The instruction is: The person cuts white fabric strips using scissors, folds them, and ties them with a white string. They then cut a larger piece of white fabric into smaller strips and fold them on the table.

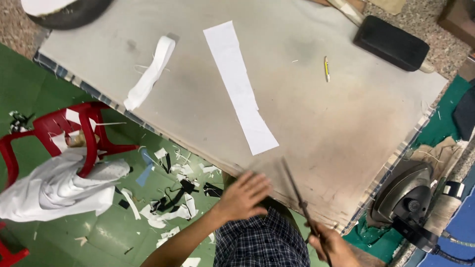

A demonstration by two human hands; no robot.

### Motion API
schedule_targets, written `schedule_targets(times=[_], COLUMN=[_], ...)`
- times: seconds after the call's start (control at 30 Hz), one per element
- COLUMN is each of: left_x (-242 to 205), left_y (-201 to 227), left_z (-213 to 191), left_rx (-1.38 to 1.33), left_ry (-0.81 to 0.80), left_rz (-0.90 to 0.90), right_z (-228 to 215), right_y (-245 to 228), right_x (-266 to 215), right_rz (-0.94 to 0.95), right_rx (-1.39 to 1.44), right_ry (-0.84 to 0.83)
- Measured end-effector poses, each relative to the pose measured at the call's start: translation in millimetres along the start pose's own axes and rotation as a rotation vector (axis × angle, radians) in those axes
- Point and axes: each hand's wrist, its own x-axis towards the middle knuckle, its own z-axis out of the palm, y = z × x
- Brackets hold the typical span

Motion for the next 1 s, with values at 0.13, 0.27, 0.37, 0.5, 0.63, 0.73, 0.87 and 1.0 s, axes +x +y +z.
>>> schedule_targets(times=[0.13, 0.27, 0.37, 0.5, 0.63, 0.73, 0.87, 1.0], left_x=[8, 21, 26, 24, 24, 25, 22, 23], left_y=[-30, -48, -43, -44, -45, -46, -48, -50], left_z=[-23, 12, 1, -5, -10, -16, -12, -2], left_rx=[0.029, 0.315, 0.361, 0.388, 0.392, 0.396, 0.403, 0.383], left_ry=[0.119, 0.023, -0.059, 0.014, 0.009, -0.024, 0.056, 0.009], left_rz=[-0.504, -0.635, -0.662, -0.639, -0.625, -0.617, -0.597, -0.606], right_z=[5, 10, 29, 44, 52, 59, 68, 63], right_y=[-50, -58, -94, -92, -91, -102, -112, -122], right_x=[-12, 11, 36, 59, 68, 70, 70, 64], right_rz=[0.389, 0.146, 0.077, 0.020, 0.051, 0.040, 0.105, 0.084], right_rx=[-0.240, 0.018, -0.180, -0.183, -0.211, -0.263, -0.324, -0.362], right_ry=[-0.222, -0.430, -0.402, -0.363, -0.327, -0.296, -0.206, -0.168])
